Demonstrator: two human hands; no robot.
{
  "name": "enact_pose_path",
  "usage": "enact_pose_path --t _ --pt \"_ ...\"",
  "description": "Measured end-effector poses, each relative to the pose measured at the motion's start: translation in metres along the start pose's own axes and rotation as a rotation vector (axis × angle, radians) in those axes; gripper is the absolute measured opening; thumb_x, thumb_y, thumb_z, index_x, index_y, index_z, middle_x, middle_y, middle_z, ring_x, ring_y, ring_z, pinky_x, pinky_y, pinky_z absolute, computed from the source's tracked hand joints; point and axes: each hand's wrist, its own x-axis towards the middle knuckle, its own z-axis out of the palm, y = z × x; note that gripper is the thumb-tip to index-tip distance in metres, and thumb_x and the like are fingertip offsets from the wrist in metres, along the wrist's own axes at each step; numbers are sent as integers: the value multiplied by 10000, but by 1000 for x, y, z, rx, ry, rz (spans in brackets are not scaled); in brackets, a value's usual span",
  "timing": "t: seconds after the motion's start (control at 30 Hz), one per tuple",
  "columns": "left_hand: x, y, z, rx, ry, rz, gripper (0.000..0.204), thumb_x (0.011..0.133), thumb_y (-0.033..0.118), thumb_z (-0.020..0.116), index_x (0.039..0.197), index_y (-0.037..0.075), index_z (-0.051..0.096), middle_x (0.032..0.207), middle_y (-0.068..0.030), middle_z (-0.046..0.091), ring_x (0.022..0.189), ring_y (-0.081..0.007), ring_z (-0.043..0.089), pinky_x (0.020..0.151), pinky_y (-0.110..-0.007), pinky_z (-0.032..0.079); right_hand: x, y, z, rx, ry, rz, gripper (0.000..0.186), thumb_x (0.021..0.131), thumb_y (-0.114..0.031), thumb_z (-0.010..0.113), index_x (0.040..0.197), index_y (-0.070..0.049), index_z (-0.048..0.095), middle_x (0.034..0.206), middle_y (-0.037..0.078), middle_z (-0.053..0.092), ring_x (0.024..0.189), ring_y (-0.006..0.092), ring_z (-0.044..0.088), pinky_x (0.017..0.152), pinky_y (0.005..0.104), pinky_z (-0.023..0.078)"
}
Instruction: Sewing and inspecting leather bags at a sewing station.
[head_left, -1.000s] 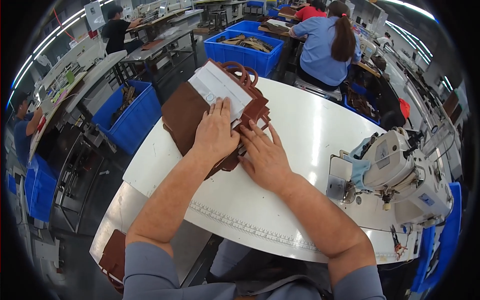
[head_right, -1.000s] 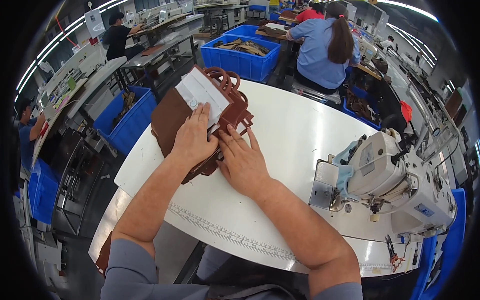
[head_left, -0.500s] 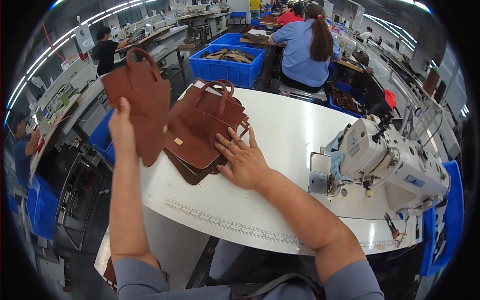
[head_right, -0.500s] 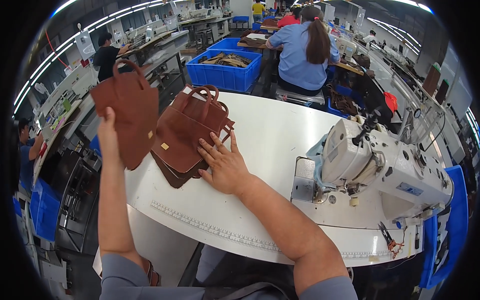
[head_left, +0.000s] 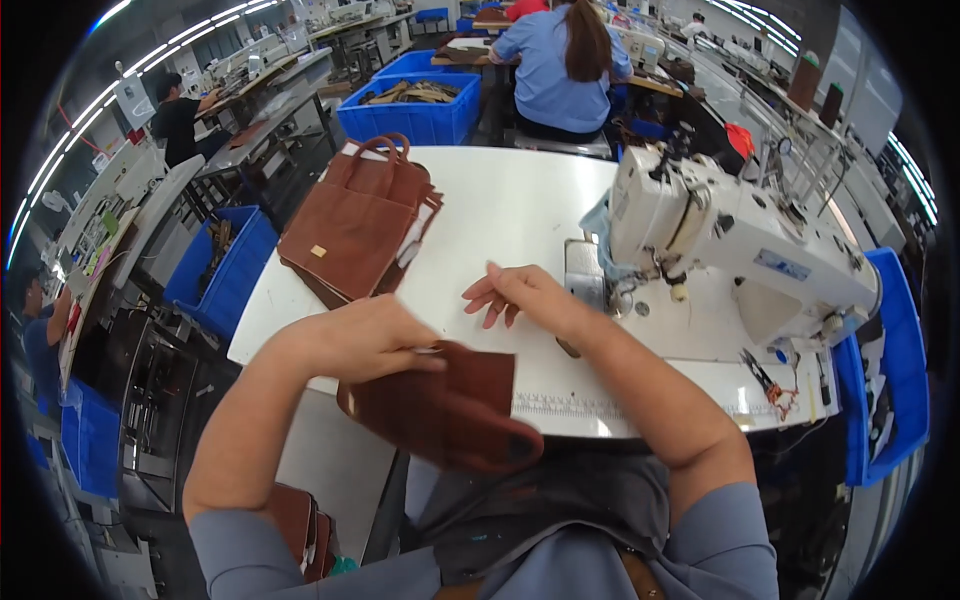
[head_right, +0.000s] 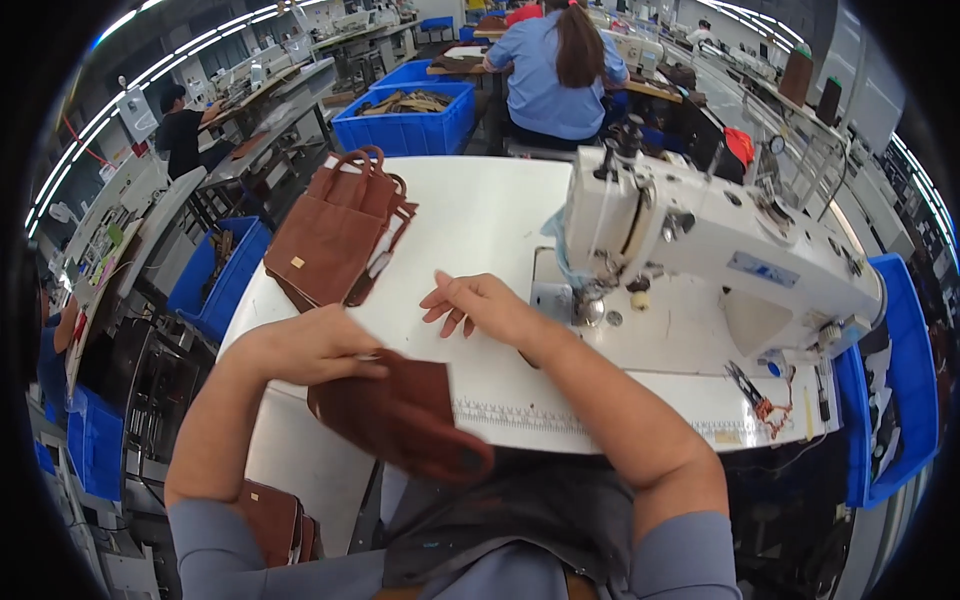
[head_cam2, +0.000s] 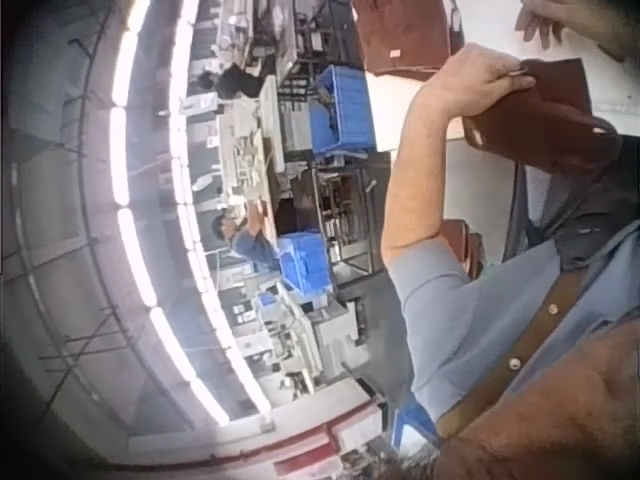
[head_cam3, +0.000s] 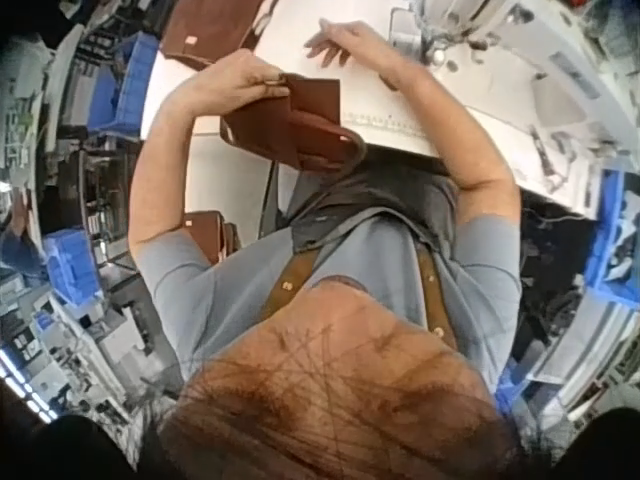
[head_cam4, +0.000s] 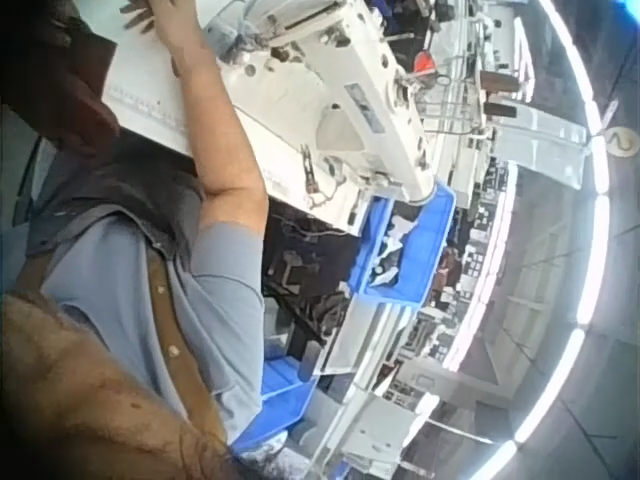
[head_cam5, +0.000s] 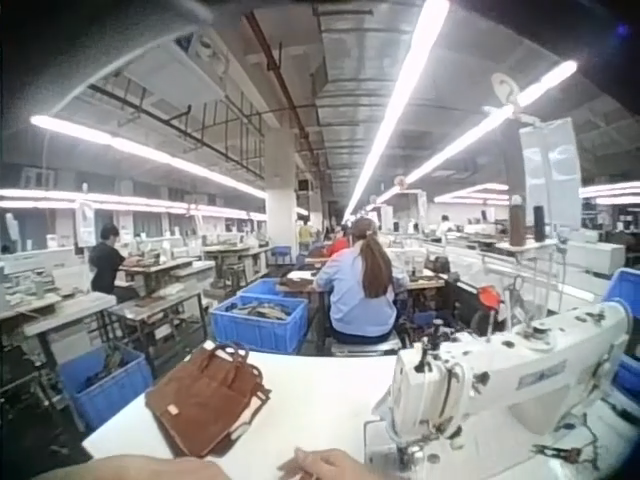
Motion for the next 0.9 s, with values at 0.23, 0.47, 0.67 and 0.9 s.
enact_pose_path --t 0.23,0.47,0.67,0.9 --pt "140 27 53 52 47 5 256 911 355 698 970 112 754 895 -135 734 899 -356 696 797 -444 546 -117 -47 -30 -767 66 57 469 1001 -457 621 976 -4 740 829 175 726 749 324 698 692 399 523" --pt "163 47 64 222 406 179 343 735 347 851 934 99 723 929 -68 721 823 -288 689 744 -409 533 -153 -8 -60 -724 254 67 266 917 -275 754 972 -16 736 822 211 701 736 367 665 698 427 516" --pt "134 30 55 214 382 109 275 746 291 853 913 122 715 892 -26 675 809 -228 637 891 -389 431 -149 -1 -76 -492 217 56 276 933 -276 756 1037 -21 738 806 150 709 698 194 595 706 345 504" --pt "136 28 65 139 427 65 205 862 286 782 903 118 672 852 -24 663 811 -222 619 1022 -408 328 -141 7 -82 -414 175 54 247 946 -242 750 1021 -8 730 798 37 694 741 85 565 708 289 494"
